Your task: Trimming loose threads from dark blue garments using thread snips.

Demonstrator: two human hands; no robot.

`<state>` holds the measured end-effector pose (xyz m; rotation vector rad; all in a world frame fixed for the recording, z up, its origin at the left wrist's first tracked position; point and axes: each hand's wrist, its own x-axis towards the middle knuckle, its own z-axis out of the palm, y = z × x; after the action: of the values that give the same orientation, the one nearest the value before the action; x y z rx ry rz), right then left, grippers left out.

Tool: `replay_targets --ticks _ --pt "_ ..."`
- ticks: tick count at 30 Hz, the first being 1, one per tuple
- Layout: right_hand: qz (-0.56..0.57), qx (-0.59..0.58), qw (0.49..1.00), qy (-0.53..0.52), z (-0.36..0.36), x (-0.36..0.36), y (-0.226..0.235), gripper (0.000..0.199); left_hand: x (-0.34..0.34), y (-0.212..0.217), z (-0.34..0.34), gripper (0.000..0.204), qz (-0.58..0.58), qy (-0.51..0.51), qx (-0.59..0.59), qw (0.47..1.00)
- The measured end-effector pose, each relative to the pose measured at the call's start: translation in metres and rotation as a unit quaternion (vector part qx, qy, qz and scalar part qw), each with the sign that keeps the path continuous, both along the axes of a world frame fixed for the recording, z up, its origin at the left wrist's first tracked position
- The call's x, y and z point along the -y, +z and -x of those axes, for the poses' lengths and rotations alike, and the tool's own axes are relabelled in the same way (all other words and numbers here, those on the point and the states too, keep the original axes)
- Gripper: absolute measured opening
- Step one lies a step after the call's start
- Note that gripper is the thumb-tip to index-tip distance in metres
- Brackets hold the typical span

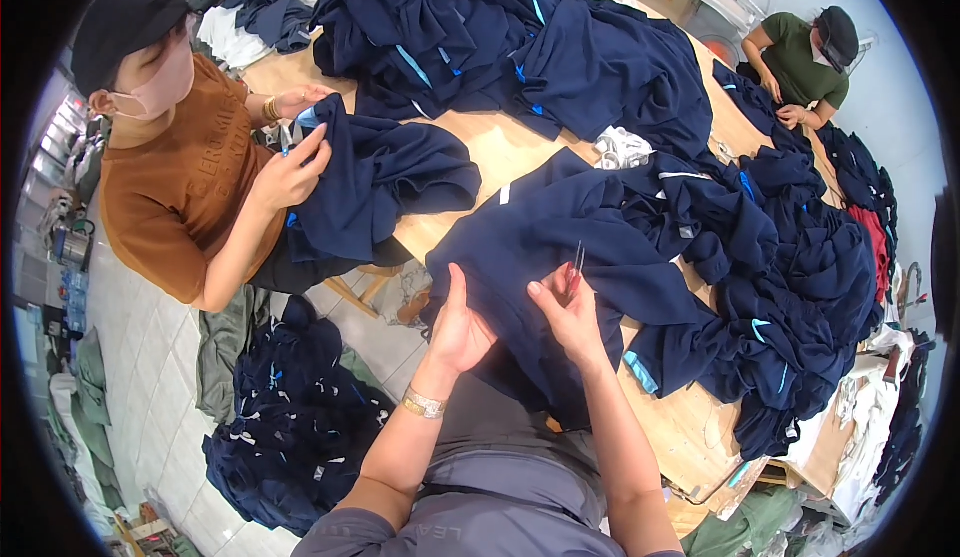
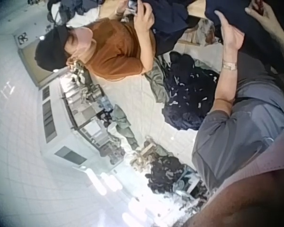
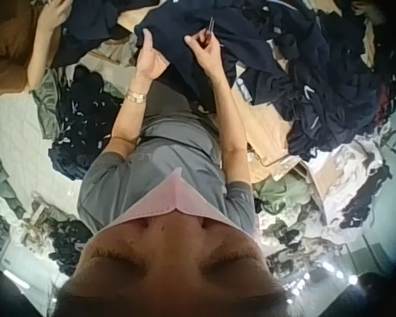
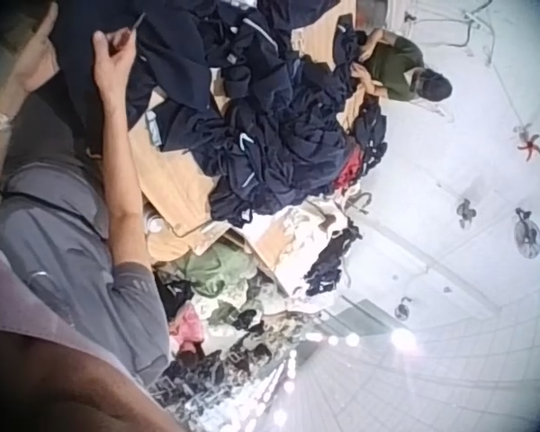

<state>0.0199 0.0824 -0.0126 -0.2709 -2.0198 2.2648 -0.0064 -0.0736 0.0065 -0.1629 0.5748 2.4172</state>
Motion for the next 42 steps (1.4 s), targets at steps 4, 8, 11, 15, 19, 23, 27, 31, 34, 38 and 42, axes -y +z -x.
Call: replay_targets --ticks 4,8,11,15,19,23,27,31,34,38,42 --pt "0.051 -0.046 0.996 -0.056 0.002 -0.001 0.006 0.036 0.011 -0.005 0.003 0.066 0.137 -0.031 -0.074 0.987" --pt "0.044 -0.039 0.996 -0.069 0.003 0.003 0.006 0.036 0.004 -0.003 -0.001 0.069 0.142 -0.011 -0.075 0.987" --pt "-0.029 -0.064 0.992 -0.103 0.001 0.006 0.014 0.033 -0.003 0.0 -0.007 0.053 0.054 -0.014 -0.004 0.998" --pt "-0.015 -0.043 0.983 -0.179 -0.009 -0.002 0.006 0.027 -0.012 0.003 -0.011 0.035 0.151 -0.014 -0.026 0.988" --pt "-0.026 -0.048 0.989 -0.14 -0.028 -0.004 0.008 0.028 -0.012 -0.004 -0.009 0.036 0.138 0.009 -0.049 0.989" --pt "-0.116 -0.049 0.984 -0.126 -0.029 -0.003 -0.004 0.032 -0.012 -0.001 0.0 0.031 0.162 0.049 -0.013 0.986" --pt "-0.261 -0.075 0.938 -0.215 -0.01 -0.001 -0.002 0.028 -0.006 -0.023 0.037 0.033 0.152 0.146 0.063 0.975" --pt "-0.384 -0.063 0.908 -0.151 -0.023 0.014 -0.001 0.036 0.017 -0.067 0.078 0.038 -0.059 0.172 0.098 0.978" --pt "-0.509 -0.14 0.848 -0.054 -0.034 0.033 -0.006 0.048 0.029 -0.088 0.088 0.044 -0.093 0.168 0.086 0.978" --pt "-0.602 -0.083 0.794 0.009 -0.037 0.038 -0.028 0.035 0.039 -0.1 0.09 0.048 -0.124 0.124 0.047 0.983" --pt "-0.581 -0.075 0.806 -0.086 -0.038 0.01 -0.039 0.02 0.046 -0.097 0.095 0.056 -0.055 0.119 0.013 0.991"
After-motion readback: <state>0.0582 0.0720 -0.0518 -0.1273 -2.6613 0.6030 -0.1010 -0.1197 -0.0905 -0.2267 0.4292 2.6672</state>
